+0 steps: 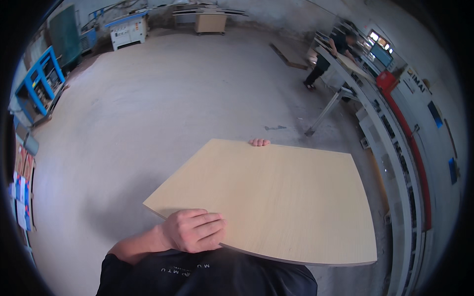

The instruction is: The person repeatedly picks up flat wooden panels from a conveyor and stacks them on the floor. The person also places smaller cut pieces on a worktable and carries a panel across the workshop to another area.

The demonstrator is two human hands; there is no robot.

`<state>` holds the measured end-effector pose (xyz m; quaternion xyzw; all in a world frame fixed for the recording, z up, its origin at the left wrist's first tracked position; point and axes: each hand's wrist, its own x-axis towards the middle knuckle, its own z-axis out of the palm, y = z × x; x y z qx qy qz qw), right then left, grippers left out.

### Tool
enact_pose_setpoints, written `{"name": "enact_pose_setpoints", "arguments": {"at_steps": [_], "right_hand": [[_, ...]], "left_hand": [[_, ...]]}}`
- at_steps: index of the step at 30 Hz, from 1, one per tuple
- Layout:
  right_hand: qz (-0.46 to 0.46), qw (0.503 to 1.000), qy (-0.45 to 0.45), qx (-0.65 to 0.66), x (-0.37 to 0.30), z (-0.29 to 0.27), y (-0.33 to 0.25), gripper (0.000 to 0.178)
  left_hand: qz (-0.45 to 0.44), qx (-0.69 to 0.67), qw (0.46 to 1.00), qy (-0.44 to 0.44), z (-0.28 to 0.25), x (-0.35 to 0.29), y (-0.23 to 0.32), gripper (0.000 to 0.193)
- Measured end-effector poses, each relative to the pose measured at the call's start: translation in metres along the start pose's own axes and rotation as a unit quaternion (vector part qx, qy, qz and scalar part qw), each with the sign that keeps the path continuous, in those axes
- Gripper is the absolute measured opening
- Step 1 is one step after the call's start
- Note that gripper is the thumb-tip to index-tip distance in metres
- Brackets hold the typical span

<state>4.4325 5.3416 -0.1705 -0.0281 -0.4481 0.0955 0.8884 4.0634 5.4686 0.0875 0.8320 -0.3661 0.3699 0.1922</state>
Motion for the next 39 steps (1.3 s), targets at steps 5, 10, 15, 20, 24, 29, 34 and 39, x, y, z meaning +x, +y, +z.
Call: {"name": "enact_pose_setpoints", "arguments": {"at_steps": [5,10,15,20,24,29,34,39], "right_hand": [[-0.001,0.974,-0.222,-0.052,0.081,-0.075,-0.061,0.031],[-0.087,0.961,-0.215,-0.149,0.115,-0.141,-0.085,0.033],[-0.156,0.950,-0.202,-0.181,0.168,-0.216,-0.068,0.034],[-0.162,0.957,-0.190,-0.144,0.266,-0.298,-0.007,0.033],[-0.115,0.962,-0.211,-0.132,0.352,-0.351,0.043,0.037],[-0.072,0.981,-0.138,-0.112,0.418,-0.407,0.105,0.035],[-0.050,0.984,-0.050,-0.165,0.490,-0.457,0.135,0.037],[-0.061,0.948,0.085,-0.302,0.590,-0.495,0.115,0.039]], "left_hand": [[-0.087,-0.118,0.989,-0.014,0.011,-0.006,-0.101,0.036],[-0.227,-0.128,0.962,0.081,0.040,-0.061,-0.197,0.037],[-0.578,-0.430,0.675,0.159,0.057,-0.077,-0.300,0.053],[-0.508,-0.702,0.485,0.114,0.081,0.006,-0.404,0.089],[-0.534,-0.667,0.453,0.253,0.096,0.063,-0.479,0.086],[-0.560,-0.673,0.394,0.280,0.109,0.065,-0.582,0.069],[-0.539,-0.676,0.414,0.283,0.118,0.057,-0.693,0.067],[-0.528,-0.651,0.442,0.320,0.131,0.072,-0.796,0.065]]}}
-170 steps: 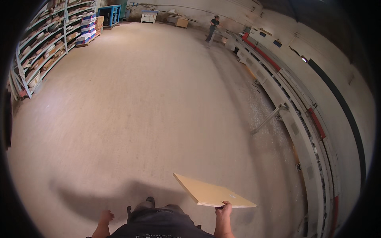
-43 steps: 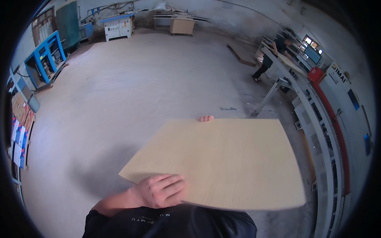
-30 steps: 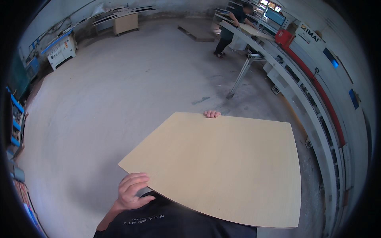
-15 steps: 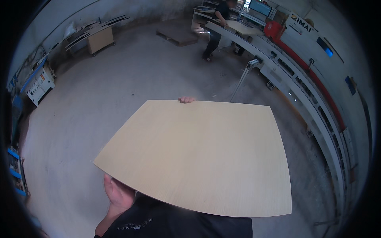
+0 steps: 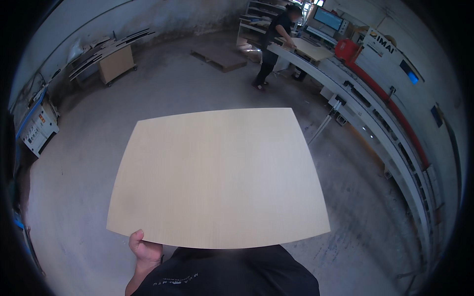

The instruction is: The person repeatedly picks up flat wooden panels from a conveyor and stacks them on the floor. The person also places smaller cut pieces on a worktable and carries a panel across the workshop to another area.

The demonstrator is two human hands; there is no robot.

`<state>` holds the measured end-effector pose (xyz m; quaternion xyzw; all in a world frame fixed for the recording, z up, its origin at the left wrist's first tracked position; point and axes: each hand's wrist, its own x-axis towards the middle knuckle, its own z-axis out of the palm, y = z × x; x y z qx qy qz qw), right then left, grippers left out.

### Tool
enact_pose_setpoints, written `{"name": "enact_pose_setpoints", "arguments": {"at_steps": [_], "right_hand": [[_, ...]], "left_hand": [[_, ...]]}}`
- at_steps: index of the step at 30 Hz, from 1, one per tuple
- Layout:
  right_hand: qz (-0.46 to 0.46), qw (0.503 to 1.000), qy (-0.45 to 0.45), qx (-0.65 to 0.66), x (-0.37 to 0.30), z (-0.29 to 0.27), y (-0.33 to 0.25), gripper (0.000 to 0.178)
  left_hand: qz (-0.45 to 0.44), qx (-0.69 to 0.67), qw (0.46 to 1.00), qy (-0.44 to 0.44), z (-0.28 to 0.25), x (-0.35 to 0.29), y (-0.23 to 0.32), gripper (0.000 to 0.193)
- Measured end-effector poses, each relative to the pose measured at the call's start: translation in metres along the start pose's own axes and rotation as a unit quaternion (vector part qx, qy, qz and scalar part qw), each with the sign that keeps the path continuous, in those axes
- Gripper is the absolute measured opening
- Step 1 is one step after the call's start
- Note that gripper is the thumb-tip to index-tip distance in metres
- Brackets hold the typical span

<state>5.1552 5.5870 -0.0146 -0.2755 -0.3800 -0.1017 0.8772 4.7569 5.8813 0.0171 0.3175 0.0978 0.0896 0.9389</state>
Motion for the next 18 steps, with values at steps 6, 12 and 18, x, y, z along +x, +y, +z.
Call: {"name": "enact_pose_setpoints", "arguments": {"at_steps": [6,12,18], "right_hand": [[0.118,0.923,0.244,-0.272,0.054,-0.072,0.021,0.041],[0.324,0.807,0.317,-0.379,-0.014,-0.132,0.053,0.043],[0.531,0.719,0.274,-0.355,-0.038,-0.132,0.026,0.046]], "left_hand": [[-0.013,0.016,1.000,-0.011,-0.024,0.126,0.017,0.063],[-0.053,0.011,0.998,0.043,-0.014,0.245,-0.003,0.064],[-0.065,0.048,0.997,-0.017,0.002,0.341,-0.015,0.065]]}}
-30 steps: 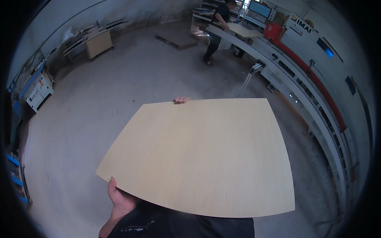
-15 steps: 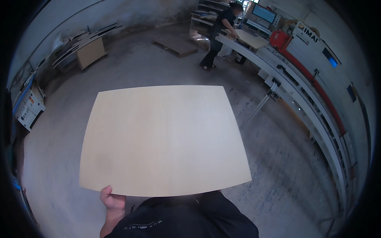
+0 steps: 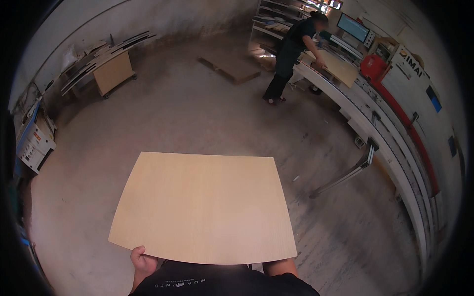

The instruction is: The person repeatedly picks up flat wooden panels from a conveyor and stacks them on the floor. The person also places smaller cut pieces on a worktable and carries a panel across the workshop to another area.

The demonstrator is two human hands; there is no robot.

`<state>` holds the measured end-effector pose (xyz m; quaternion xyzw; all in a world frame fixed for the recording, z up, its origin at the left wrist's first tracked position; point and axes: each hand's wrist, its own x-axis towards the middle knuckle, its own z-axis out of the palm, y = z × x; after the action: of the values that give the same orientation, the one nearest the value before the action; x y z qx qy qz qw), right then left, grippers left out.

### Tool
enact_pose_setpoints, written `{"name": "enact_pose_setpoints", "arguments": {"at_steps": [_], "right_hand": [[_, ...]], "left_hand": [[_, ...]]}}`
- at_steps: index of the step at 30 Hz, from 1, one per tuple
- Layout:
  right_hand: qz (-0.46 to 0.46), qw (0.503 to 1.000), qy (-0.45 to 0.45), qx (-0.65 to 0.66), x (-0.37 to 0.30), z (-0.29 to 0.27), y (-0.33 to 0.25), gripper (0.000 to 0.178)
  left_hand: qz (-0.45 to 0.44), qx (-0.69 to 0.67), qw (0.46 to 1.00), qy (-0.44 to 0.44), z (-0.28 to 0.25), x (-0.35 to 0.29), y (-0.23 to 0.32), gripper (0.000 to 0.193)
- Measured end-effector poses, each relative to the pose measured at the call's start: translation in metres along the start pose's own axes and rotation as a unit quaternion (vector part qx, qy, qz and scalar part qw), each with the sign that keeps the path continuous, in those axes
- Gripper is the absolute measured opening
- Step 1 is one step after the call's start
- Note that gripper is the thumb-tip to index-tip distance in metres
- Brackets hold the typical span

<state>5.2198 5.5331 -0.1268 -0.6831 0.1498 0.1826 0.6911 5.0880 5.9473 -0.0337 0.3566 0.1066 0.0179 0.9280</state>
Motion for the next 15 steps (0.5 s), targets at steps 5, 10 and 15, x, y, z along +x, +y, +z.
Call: {"name": "enact_pose_setpoints", "arguments": {"at_steps": [5,10,15], "right_hand": [[0.087,0.996,-0.030,-0.023,0.020,-0.014,-0.066,0.048],[0.135,0.991,-0.001,0.008,0.105,-0.022,-0.148,0.050],[0.092,0.955,0.139,0.246,0.252,0.042,-0.133,0.055]], "left_hand": [[-0.004,-0.051,0.998,0.021,-0.001,0.092,0.008,0.064],[-0.006,-0.059,0.998,-0.025,-0.024,0.214,0.034,0.064],[0.054,0.104,0.984,-0.133,-0.015,0.335,0.076,0.058]]}}
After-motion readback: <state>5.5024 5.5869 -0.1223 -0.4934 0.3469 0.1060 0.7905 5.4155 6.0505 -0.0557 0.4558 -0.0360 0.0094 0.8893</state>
